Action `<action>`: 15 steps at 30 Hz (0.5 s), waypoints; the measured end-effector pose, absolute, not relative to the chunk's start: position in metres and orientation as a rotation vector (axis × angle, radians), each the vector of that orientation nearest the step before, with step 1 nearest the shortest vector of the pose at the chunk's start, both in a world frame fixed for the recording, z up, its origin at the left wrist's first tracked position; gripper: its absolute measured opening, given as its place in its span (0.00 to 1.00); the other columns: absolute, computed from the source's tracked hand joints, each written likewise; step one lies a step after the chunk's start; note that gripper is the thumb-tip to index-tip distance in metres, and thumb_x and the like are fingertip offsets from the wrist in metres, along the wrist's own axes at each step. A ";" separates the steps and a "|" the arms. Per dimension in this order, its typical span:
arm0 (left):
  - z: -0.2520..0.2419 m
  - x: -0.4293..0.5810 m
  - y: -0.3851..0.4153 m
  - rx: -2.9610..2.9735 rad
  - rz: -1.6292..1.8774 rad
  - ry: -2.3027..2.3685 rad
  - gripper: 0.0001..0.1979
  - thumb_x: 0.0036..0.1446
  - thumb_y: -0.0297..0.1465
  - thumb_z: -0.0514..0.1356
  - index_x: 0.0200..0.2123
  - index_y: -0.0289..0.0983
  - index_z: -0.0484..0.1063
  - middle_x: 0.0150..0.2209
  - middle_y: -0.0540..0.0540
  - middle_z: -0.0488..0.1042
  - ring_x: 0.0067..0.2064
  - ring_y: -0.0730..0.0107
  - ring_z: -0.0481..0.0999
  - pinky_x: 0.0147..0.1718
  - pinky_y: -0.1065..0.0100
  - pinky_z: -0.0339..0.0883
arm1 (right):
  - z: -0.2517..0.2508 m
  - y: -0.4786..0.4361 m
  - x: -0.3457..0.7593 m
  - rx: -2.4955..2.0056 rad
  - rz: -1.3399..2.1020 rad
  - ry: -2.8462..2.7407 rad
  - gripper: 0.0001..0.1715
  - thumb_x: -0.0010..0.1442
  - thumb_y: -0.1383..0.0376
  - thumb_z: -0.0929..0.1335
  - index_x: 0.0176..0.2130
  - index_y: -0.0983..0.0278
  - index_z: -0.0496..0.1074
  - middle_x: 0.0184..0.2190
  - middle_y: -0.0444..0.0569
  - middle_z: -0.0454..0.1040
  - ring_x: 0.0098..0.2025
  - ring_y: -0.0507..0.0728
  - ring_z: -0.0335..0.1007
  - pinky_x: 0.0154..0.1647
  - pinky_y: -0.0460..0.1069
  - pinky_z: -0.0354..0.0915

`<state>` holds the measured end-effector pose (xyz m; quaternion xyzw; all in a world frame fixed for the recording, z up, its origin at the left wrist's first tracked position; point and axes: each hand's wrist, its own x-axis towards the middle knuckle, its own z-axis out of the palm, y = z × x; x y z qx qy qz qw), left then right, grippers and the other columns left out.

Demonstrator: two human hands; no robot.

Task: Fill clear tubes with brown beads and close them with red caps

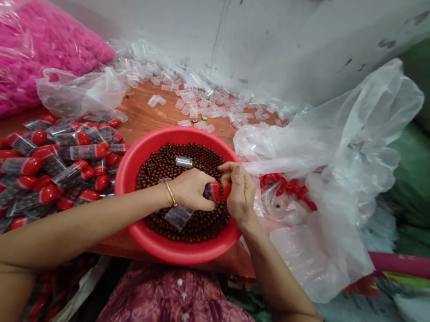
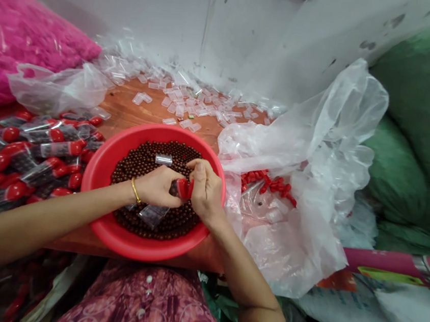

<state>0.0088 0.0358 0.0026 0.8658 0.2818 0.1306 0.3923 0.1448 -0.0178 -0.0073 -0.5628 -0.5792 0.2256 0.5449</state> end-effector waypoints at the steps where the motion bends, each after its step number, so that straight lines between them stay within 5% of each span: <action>1: 0.004 0.009 0.035 2.261 0.286 0.729 0.07 0.40 0.33 0.58 0.21 0.35 0.67 0.17 0.53 0.62 0.21 0.75 0.61 0.21 0.72 0.53 | -0.010 -0.013 0.141 -1.316 0.631 -1.326 0.27 0.64 0.47 0.55 0.41 0.61 0.72 0.23 0.43 0.66 0.24 0.50 0.63 0.27 0.46 0.62; 6: 0.005 0.007 0.026 2.539 0.153 0.777 0.11 0.43 0.35 0.58 0.29 0.34 0.73 0.25 0.45 0.73 0.28 0.63 0.72 0.28 0.68 0.63 | -0.019 -0.003 0.130 -1.340 1.014 -1.293 0.34 0.62 0.44 0.53 0.57 0.60 0.63 0.39 0.48 0.72 0.41 0.53 0.69 0.46 0.50 0.66; 10: 0.000 0.004 0.018 2.597 0.002 0.764 0.12 0.44 0.34 0.58 0.30 0.33 0.75 0.26 0.40 0.75 0.30 0.59 0.75 0.30 0.66 0.66 | -0.023 -0.008 0.129 -1.365 0.959 -1.498 0.36 0.62 0.44 0.55 0.61 0.59 0.58 0.51 0.49 0.68 0.55 0.55 0.62 0.62 0.54 0.54; 15: -0.004 0.009 0.020 2.624 0.036 0.803 0.12 0.44 0.35 0.58 0.31 0.35 0.74 0.26 0.43 0.76 0.28 0.62 0.74 0.27 0.67 0.64 | -0.016 -0.005 0.121 -1.254 0.643 -1.524 0.33 0.65 0.48 0.51 0.60 0.60 0.59 0.52 0.51 0.68 0.55 0.55 0.62 0.61 0.53 0.55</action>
